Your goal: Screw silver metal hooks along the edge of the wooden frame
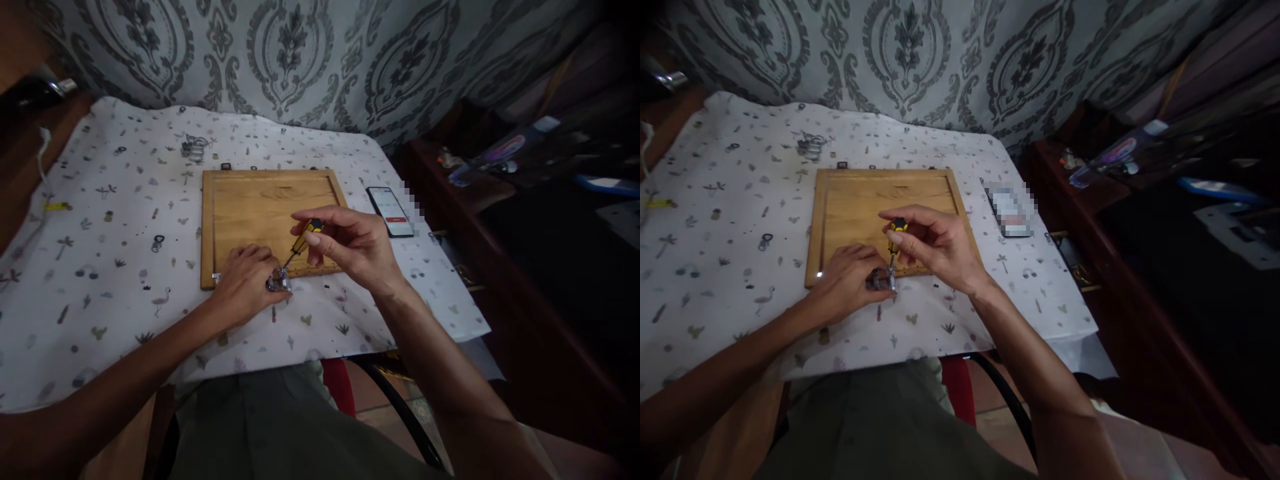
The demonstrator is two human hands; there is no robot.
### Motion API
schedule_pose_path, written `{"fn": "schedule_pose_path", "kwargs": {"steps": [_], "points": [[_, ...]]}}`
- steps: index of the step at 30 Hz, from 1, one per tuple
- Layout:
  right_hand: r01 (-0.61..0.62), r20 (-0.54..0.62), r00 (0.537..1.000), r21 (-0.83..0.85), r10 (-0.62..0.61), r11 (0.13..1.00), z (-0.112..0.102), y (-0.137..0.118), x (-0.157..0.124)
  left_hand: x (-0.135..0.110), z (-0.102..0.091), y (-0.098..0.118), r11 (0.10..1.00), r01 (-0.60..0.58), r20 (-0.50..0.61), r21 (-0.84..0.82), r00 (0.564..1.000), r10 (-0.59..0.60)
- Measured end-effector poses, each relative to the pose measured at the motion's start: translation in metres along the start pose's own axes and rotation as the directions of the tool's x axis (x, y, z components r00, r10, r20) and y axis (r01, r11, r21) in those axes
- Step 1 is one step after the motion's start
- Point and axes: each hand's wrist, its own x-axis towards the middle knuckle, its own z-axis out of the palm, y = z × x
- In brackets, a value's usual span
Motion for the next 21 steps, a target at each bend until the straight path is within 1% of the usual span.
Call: {"fn": "schedule_pose_path", "kwargs": {"steps": [4,6,12,14,19,21], "points": [[0.001,-0.076,0.997,-0.013,-0.002,1.0,0.0044,0.0019,-0.0015,-0.0002,0.0005,-0.0004,1.0,0.001,-0.006,-0.013,1.0,-0.002],[-0.004,-0.092,0.996,0.001,0.004,1.0,0.006,0.0029,-0.0016,-0.0003,0.0007,-0.001,1.0,0.001,-0.002,-0.014,1.0,-0.001],[0.0,-0.01,1.0,0.002,0.0,1.0,0.0004,0.0032,-0.0047,-0.0005,0.0023,-0.002,1.0,-0.014,-0.01,0.02,1.0,0.014],[-0.002,-0.002,1.0,0.0,0.002,1.0,-0.0005,0.0038,-0.0063,-0.0005,0.0025,-0.0018,1.0,-0.01,-0.01,0.02,1.0,0.01],[0.021,-0.111,0.994,-0.001,-0.021,1.0,0.0048,0.0074,-0.0058,-0.0006,0.0012,-0.0016,1.0,-0.005,-0.015,0.008,1.0,0.005],[0.015,-0.122,0.992,0.01,-0.014,1.0,0.0059,0.0081,-0.0046,-0.0005,0.0002,-0.0014,1.0,-0.001,0.0,0.01,1.0,0.001]]}}
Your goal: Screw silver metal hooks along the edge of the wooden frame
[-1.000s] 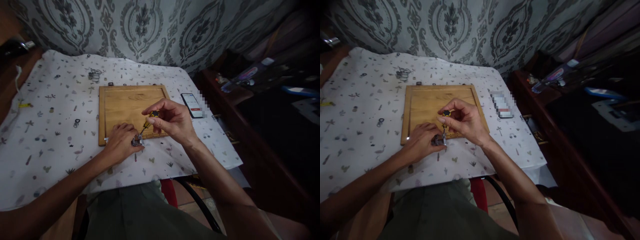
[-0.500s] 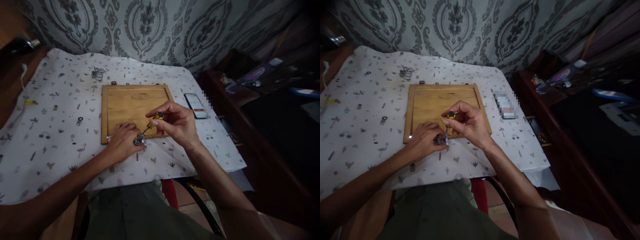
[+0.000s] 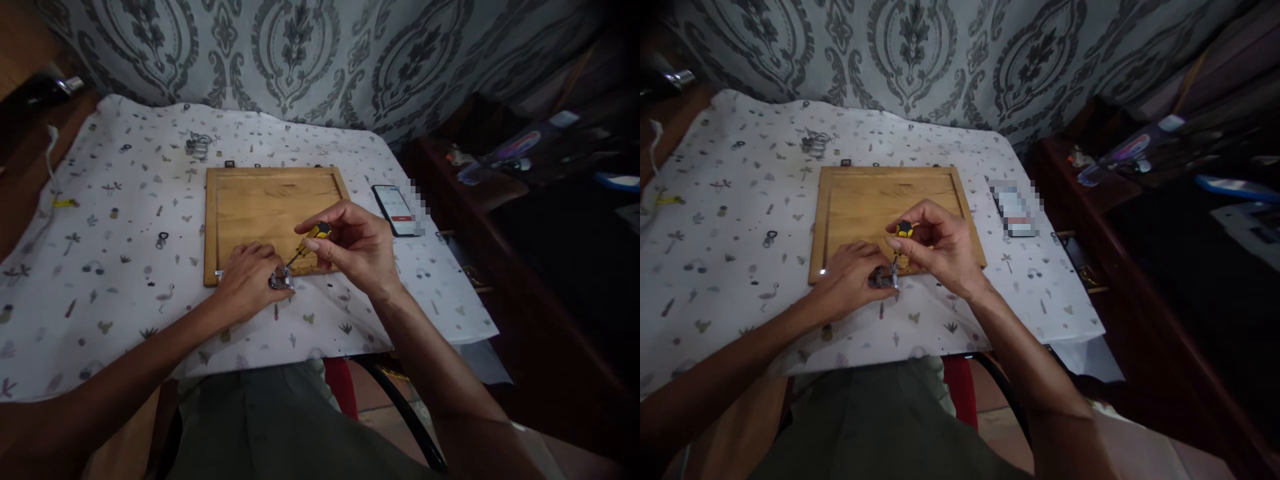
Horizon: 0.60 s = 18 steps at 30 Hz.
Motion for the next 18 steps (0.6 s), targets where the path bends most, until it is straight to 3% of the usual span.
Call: {"fn": "schedule_pose_path", "kwargs": {"steps": [6,12,18], "points": [[-0.023,0.093,0.995,-0.019,0.025,1.0,-0.0037,-0.0027,-0.0005,0.0004,-0.0016,0.0013,1.0,0.003,0.012,0.007,1.0,-0.003],[0.0,-0.01,1.0,0.003,0.0,1.0,0.002,-0.0007,-0.0004,0.0003,-0.0026,0.0017,1.0,0.011,0.031,-0.027,0.999,-0.01],[-0.086,0.04,0.996,0.041,0.085,0.995,0.0006,0.0006,-0.0028,0.0006,-0.0034,0.0029,1.0,0.021,0.039,0.017,0.999,-0.022]]}}
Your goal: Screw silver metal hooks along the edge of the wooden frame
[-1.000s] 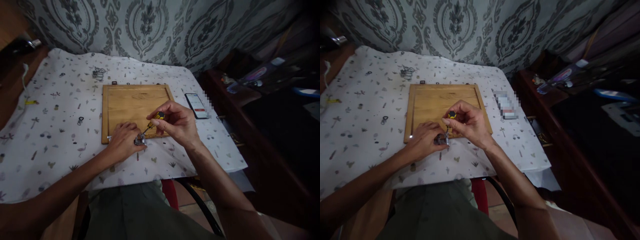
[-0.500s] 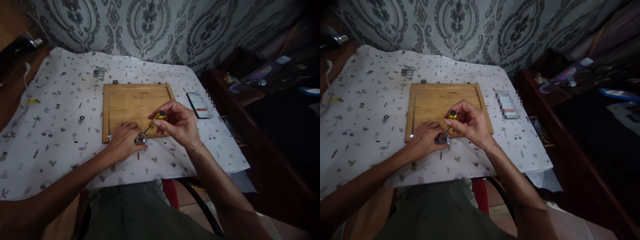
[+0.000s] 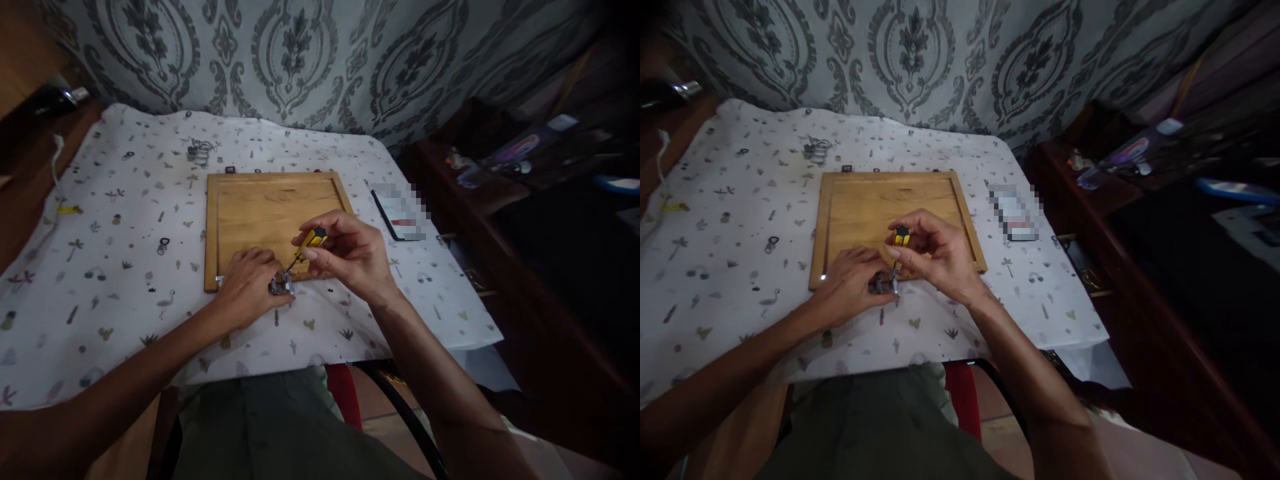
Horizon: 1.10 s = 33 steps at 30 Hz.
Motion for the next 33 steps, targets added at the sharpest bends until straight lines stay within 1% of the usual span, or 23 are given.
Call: {"fn": "schedule_pose_path", "kwargs": {"steps": [4,8,10,14,18,21,23,26,29,33], "points": [[-0.056,0.057,0.997,-0.01,0.056,0.998,-0.002,0.001,-0.003,-0.001,0.003,-0.001,1.0,-0.001,-0.004,-0.007,1.0,0.001],[-0.044,0.032,0.998,-0.032,0.045,0.999,0.0,0.002,0.0,-0.001,0.012,-0.005,1.0,-0.006,-0.059,-0.03,0.998,0.004],[-0.068,0.038,0.997,-0.012,0.068,0.998,0.001,0.003,0.002,-0.001,0.016,-0.008,0.999,-0.018,-0.085,-0.045,0.996,0.014],[-0.119,0.098,0.989,0.043,0.115,0.992,0.0,0.006,0.004,-0.001,0.018,-0.01,0.997,-0.048,-0.098,-0.06,0.994,0.042],[-0.09,0.182,0.98,0.014,0.086,0.996,-0.002,0.011,0.007,0.0,0.021,-0.011,0.999,-0.043,-0.118,-0.029,0.992,0.039],[-0.064,0.171,0.984,0.044,0.055,0.997,-0.002,0.014,0.009,0.0,0.026,-0.013,0.999,-0.05,-0.138,-0.006,0.989,0.048],[-0.066,0.152,0.987,0.073,0.054,0.995,-0.002,0.015,0.01,0.001,0.029,-0.017,0.999,-0.047,-0.135,0.02,0.99,0.05],[-0.118,0.171,0.98,0.113,0.098,0.987,-0.001,0.015,0.01,0.0,0.033,-0.026,0.996,-0.065,-0.142,0.065,0.987,0.074],[-0.159,0.204,0.971,0.179,0.121,0.971,-0.001,0.016,0.008,-0.001,0.036,-0.038,0.981,-0.171,-0.152,0.086,0.971,0.183],[-0.163,0.245,0.964,0.233,0.104,0.959,-0.001,0.02,0.006,-0.002,0.039,-0.046,0.981,-0.172,-0.184,0.095,0.965,0.187]]}}
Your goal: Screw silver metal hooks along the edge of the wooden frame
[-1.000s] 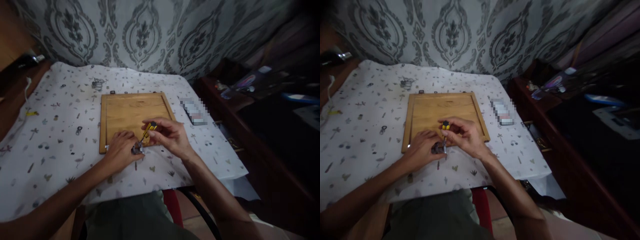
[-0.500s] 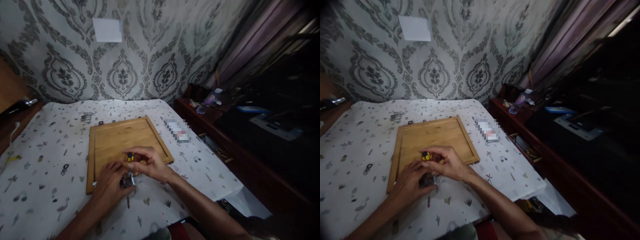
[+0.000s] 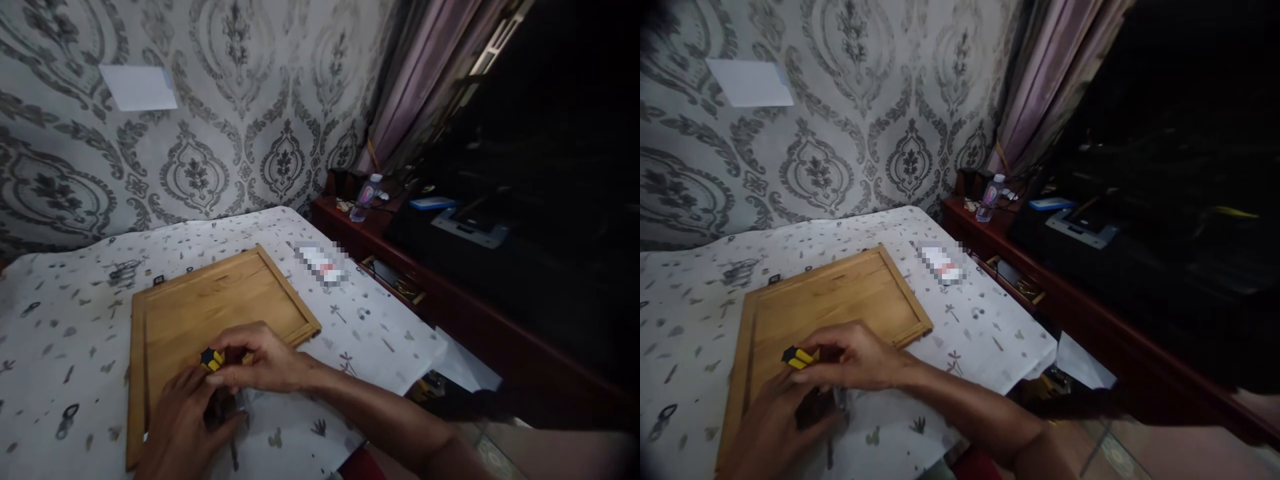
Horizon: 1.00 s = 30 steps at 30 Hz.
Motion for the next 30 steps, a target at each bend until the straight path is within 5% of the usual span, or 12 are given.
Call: {"fn": "schedule_pose_path", "kwargs": {"steps": [30], "points": [[0.09,-0.029,0.995,-0.074,-0.092,0.993,-0.009,0.007,-0.001,0.002,-0.006,0.003,1.0,0.007,0.021,-0.002,1.0,-0.007]]}}
